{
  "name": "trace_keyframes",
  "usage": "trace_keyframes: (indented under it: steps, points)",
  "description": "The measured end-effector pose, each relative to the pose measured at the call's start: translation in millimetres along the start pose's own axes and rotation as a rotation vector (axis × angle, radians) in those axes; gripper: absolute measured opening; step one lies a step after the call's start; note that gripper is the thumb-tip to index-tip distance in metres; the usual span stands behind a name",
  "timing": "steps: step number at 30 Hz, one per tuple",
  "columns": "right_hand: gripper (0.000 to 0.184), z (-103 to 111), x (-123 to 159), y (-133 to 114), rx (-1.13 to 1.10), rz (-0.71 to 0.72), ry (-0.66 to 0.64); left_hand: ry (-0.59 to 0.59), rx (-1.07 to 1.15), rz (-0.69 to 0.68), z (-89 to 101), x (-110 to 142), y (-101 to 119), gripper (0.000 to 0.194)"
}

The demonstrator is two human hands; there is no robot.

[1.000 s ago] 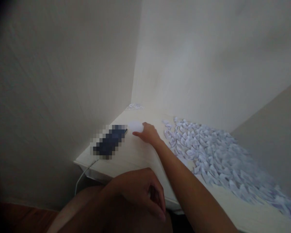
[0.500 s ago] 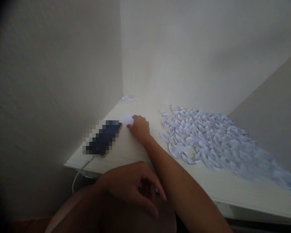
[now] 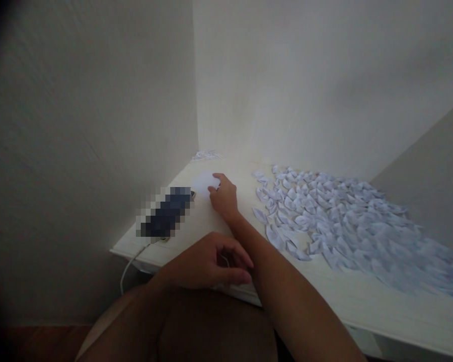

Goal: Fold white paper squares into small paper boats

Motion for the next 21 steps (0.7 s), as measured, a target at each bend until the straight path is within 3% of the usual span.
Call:
trace_keyframes:
  steps: [3,7,10,12,15,21]
  points:
    - [0.051,15.2,-6.8,3.1,-0.096,-0.020,0.060,0.222,0.108,0.045,20.2,-4.4,-8.2,0.033]
    - [0.066,28.1,-17.0,0.9,-0.368,-0.044,-0.041,0.747,0.179,0.048,69.7,9.8,-16.0,0.033]
    - [0.051,41.1,-17.1,-10.2,-0.593,-0.054,-0.152,1.096,0.213,0.010,100.1,32.7,-20.2,0.035]
    - [0.037,52.6,-12.1,-20.0,-0.647,-0.047,-0.216,1.246,0.233,-0.029,112.6,45.1,-22.6,0.036]
    - [0.031,68.8,-0.2,-29.4,-0.627,-0.055,-0.293,1.317,0.282,-0.087,121.1,51.4,-26.0,0.036]
    - [0.032,90.6,15.2,-25.5,-0.528,-0.068,-0.285,1.169,0.173,-0.144,115.4,37.0,-21.5,0.044]
Point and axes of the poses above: each hand's wrist, its own x-axis away from the middle knuckle, its own z-axis out of the back of the hand, y = z × x, the point moved 9 cm from there along -x, towards the middle knuckle, and after that the axes turned 15 degrees about -x, right-handed, at the moved point
